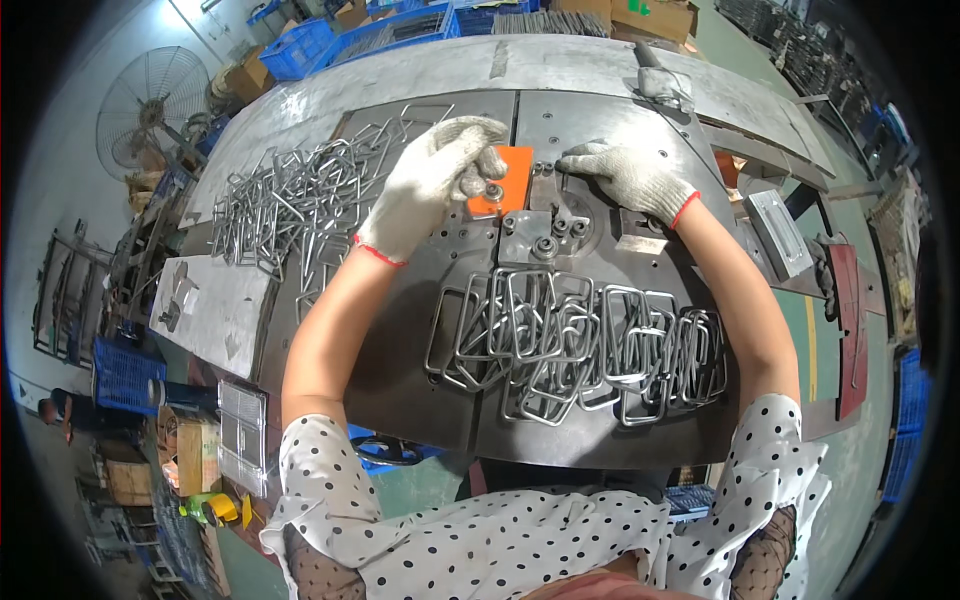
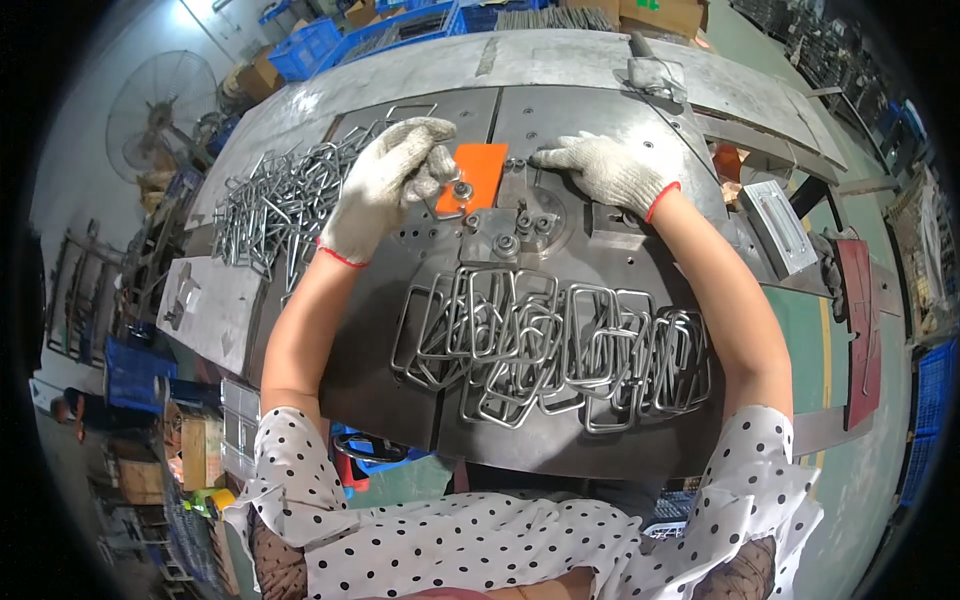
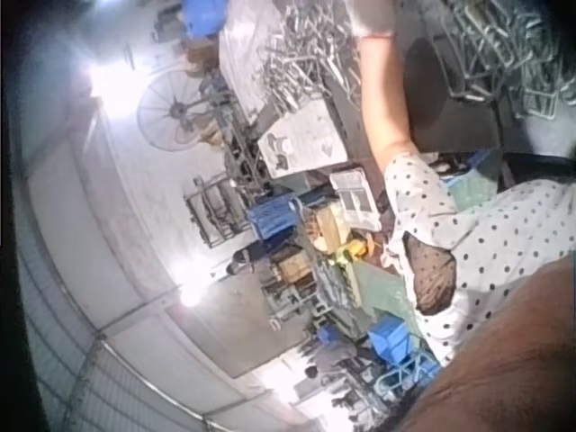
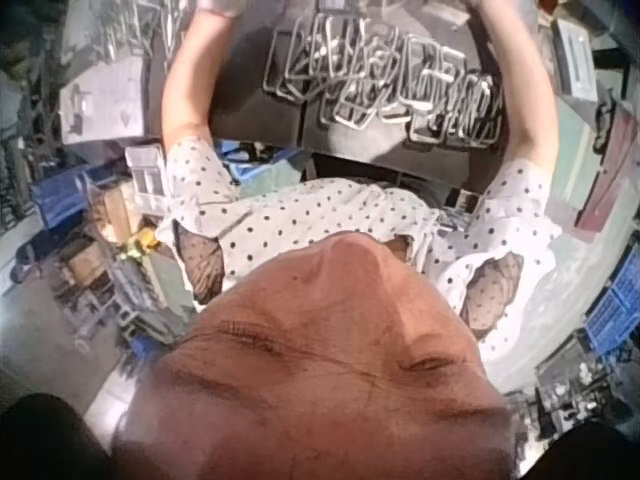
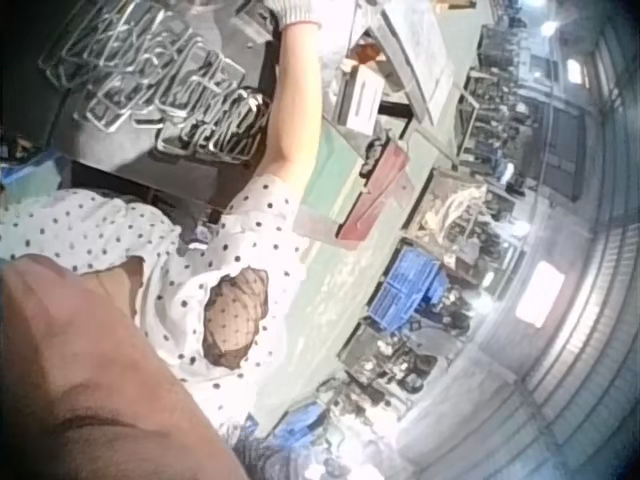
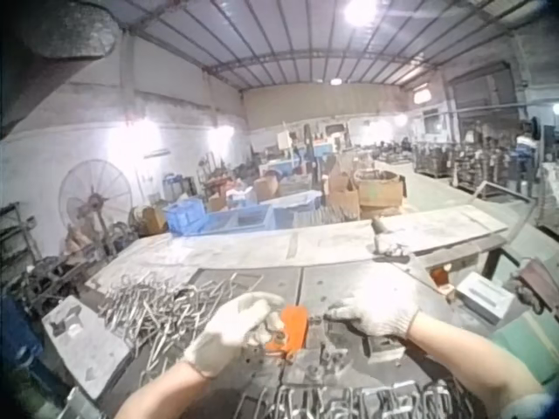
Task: The person bends metal wire brackets into loops using a bending machine, places the finished loops onto a pile on the table, and removes their gloves.
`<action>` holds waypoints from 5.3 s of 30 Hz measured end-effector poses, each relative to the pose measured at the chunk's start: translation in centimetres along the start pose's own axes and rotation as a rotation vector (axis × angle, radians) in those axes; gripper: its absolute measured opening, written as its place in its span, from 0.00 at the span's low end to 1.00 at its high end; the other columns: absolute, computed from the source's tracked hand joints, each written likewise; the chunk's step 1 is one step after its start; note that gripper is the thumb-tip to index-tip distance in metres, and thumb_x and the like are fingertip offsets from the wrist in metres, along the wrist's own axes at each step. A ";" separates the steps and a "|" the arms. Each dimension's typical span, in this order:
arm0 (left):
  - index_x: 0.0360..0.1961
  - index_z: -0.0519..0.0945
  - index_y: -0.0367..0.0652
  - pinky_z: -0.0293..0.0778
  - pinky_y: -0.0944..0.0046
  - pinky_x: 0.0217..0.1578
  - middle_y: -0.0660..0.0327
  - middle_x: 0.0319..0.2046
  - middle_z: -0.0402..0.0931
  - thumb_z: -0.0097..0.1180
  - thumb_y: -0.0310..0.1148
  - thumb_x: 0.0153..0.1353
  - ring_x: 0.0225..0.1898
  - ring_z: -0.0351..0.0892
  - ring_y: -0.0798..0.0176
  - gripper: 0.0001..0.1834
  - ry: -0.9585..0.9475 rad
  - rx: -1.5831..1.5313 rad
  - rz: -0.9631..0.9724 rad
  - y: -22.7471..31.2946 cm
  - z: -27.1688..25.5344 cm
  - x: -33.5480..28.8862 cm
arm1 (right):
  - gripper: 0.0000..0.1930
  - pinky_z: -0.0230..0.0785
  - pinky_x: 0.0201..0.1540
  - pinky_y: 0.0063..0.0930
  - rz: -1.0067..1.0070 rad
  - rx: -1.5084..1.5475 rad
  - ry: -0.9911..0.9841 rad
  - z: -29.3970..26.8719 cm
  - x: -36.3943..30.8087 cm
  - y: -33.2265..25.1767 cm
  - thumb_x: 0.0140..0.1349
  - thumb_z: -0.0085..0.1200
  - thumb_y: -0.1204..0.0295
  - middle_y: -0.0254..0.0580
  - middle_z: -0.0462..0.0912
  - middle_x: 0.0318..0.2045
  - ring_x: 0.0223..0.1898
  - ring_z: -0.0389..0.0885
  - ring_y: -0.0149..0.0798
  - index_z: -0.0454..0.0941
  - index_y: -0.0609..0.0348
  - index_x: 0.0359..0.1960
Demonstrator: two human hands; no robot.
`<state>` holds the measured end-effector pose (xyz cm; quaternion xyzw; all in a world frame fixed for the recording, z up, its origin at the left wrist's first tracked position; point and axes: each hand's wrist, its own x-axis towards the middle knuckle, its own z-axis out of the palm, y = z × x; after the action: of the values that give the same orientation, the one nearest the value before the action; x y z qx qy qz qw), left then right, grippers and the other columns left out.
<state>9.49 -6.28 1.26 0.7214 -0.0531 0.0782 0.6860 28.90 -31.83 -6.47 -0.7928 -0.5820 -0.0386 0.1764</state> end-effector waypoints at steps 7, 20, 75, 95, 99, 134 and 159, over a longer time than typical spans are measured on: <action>0.55 0.80 0.38 0.69 0.78 0.27 0.64 0.31 0.80 0.48 0.35 0.79 0.27 0.73 0.77 0.15 -0.140 -0.073 -0.028 -0.3 4.1 3.4 | 0.28 0.66 0.68 0.44 0.045 0.013 -0.040 -0.2 -0.5 -0.7 0.62 0.46 0.80 0.42 0.77 0.64 0.65 0.73 0.52 0.78 0.45 0.65; 0.54 0.81 0.37 0.69 0.76 0.37 0.68 0.38 0.79 0.51 0.31 0.76 0.35 0.71 0.79 0.13 -0.160 -0.009 -0.038 -3.3 3.8 3.8 | 0.30 0.64 0.71 0.44 0.043 0.046 -0.035 0.8 -0.6 0.4 0.62 0.47 0.80 0.44 0.74 0.67 0.68 0.70 0.53 0.77 0.43 0.67; 0.53 0.81 0.35 0.62 0.75 0.29 0.69 0.30 0.74 0.50 0.31 0.77 0.29 0.65 0.78 0.13 -0.151 -0.145 0.006 -3.8 4.7 3.3 | 0.30 0.66 0.70 0.44 0.064 0.055 -0.078 -0.2 -0.6 -0.6 0.62 0.48 0.81 0.47 0.74 0.66 0.66 0.72 0.54 0.75 0.48 0.68; 0.52 0.82 0.39 0.59 0.76 0.25 0.72 0.26 0.71 0.49 0.34 0.78 0.26 0.64 0.79 0.13 -0.232 -0.123 0.023 -2.7 4.6 2.9 | 0.32 0.69 0.64 0.46 0.049 -0.035 -0.057 -0.1 -0.7 -0.5 0.63 0.49 0.81 0.49 0.76 0.63 0.61 0.75 0.56 0.70 0.44 0.71; 0.53 0.82 0.42 0.58 0.77 0.22 0.74 0.25 0.70 0.48 0.36 0.79 0.25 0.63 0.81 0.14 -0.206 -0.044 0.004 -2.5 4.6 2.8 | 0.32 0.72 0.61 0.45 0.071 -0.063 -0.044 -0.1 -0.7 -0.6 0.63 0.50 0.80 0.51 0.76 0.60 0.58 0.78 0.57 0.70 0.43 0.71; 0.45 0.80 0.42 0.79 0.44 0.46 0.45 0.41 0.84 0.57 0.40 0.62 0.44 0.85 0.39 0.15 0.054 1.480 -0.042 -6.0 -9.5 -3.6 | 0.20 0.74 0.55 0.48 0.235 0.135 -0.084 0.4 5.9 -1.0 0.72 0.50 0.56 0.56 0.86 0.47 0.50 0.84 0.57 0.84 0.57 0.52; 0.62 0.77 0.37 0.75 0.68 0.44 0.58 0.50 0.81 0.57 0.37 0.61 0.44 0.78 0.69 0.28 0.190 0.572 0.023 2.7 -7.6 -5.4 | 0.23 0.77 0.48 0.49 0.153 -0.153 -0.174 -4.3 -4.8 -16.9 0.74 0.51 0.51 0.57 0.84 0.33 0.43 0.86 0.56 0.81 0.63 0.37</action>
<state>3.36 1.03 3.29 0.8741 0.0274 0.1651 0.4561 12.14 -33.18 0.24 -0.8463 -0.5285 -0.0005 0.0668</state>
